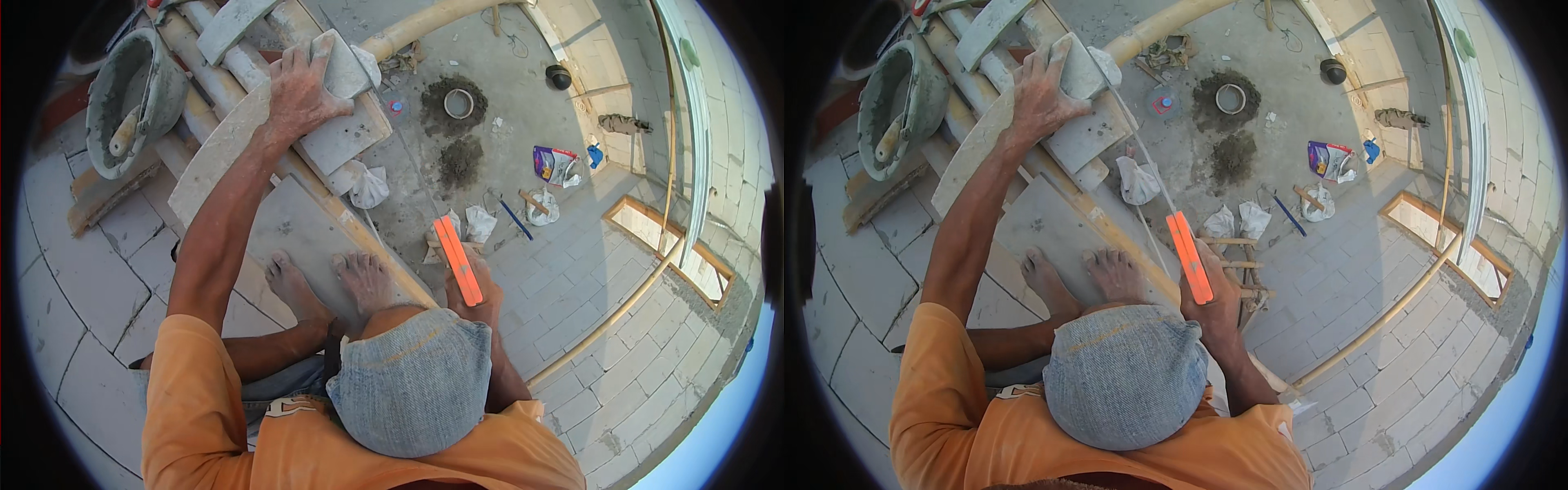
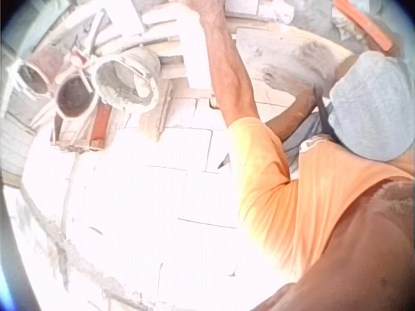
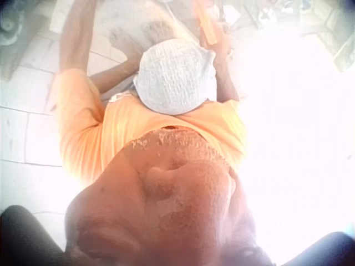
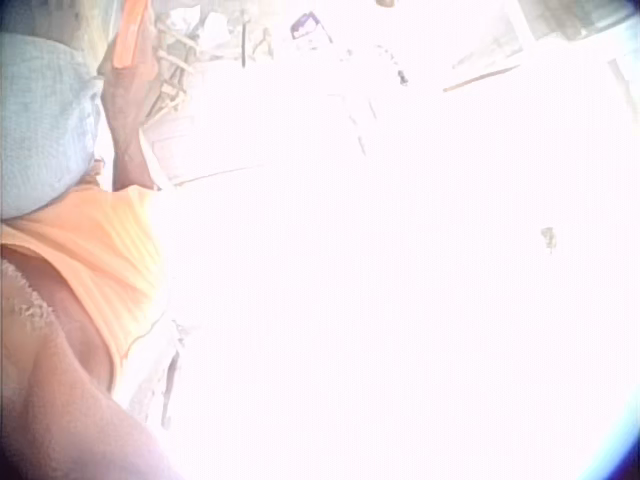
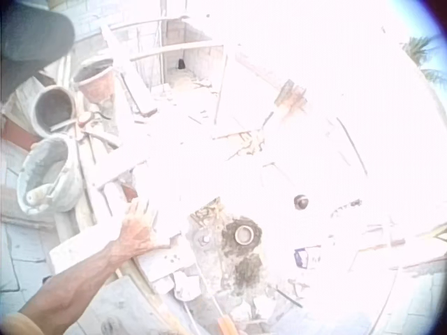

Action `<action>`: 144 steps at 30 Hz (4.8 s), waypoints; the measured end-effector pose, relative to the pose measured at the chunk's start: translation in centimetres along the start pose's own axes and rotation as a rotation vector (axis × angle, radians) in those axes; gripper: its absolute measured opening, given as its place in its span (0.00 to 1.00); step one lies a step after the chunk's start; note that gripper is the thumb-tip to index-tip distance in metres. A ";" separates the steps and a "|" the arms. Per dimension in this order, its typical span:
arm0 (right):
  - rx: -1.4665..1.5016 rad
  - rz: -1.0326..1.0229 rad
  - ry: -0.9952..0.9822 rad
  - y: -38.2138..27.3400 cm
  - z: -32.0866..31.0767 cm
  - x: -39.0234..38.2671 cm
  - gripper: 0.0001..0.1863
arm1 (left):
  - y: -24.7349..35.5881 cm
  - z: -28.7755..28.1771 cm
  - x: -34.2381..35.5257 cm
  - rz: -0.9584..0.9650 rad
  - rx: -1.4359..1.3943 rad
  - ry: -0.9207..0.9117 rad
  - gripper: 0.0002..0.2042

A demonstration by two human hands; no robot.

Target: The person cuts a block with a hand saw, positions it against a wall ledge to mark it with a nail, and trims it with the hand saw.

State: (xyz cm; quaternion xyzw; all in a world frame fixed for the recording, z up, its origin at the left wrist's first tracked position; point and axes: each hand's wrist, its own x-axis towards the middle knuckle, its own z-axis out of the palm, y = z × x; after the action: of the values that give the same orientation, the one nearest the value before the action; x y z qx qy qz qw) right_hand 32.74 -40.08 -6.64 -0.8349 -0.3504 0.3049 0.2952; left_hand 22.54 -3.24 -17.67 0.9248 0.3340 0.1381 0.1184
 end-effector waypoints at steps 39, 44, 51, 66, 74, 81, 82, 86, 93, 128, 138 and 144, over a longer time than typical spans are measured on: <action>-0.215 0.118 -0.200 -6.4 5.4 17.3 0.22 | 0.0 0.1 0.9 -0.002 -0.003 -0.056 0.56; 0.213 0.069 -0.087 -3.5 -0.3 9.0 0.23 | 0.1 -1.1 1.4 0.013 0.009 -0.054 0.56; 0.308 0.174 0.077 0.0 -1.2 4.3 0.24 | -0.1 -0.9 1.4 0.050 0.007 -0.043 0.57; 0.470 0.317 0.080 4.5 2.5 0.3 0.24 | -8.1 -8.9 0.7 -0.588 -0.609 -0.709 0.42; 0.446 0.281 0.105 3.6 3.0 1.4 0.22 | -9.4 -8.1 -0.5 -0.585 -0.639 -0.751 0.45; 0.421 0.208 0.089 3.6 2.2 1.8 0.17 | -7.3 -10.1 -1.9 -0.277 -0.357 -0.650 0.46; 0.428 0.212 0.102 3.7 2.3 1.9 0.14 | -6.9 -10.2 -2.1 -0.296 -0.296 -0.659 0.48; 0.446 0.169 0.152 3.8 2.2 2.7 0.09 | -6.0 -10.0 -2.9 -0.298 -0.180 -0.531 0.47; 0.479 0.264 0.063 2.6 2.0 3.8 0.13 | -6.3 -10.5 -2.8 -0.412 -0.029 -0.326 0.45; 0.532 0.278 0.016 -2.4 2.5 6.9 0.07 | -13.6 -18.4 -25.2 -1.671 -1.130 -0.176 0.51; 0.250 -0.143 0.113 -2.8 0.6 12.8 0.07 | -11.9 -13.4 -24.4 -1.740 -1.518 0.131 0.43; 0.002 -0.477 0.007 -8.2 0.6 19.4 0.19 | -11.4 -12.1 -25.3 -1.703 -1.582 0.217 0.32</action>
State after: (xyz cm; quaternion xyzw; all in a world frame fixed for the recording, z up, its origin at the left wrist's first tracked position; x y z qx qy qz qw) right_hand 40.06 -20.29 -7.09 -0.7293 -0.5364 0.2240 0.3608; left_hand -6.88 -9.62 -14.40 0.0535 0.6757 0.2622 0.6869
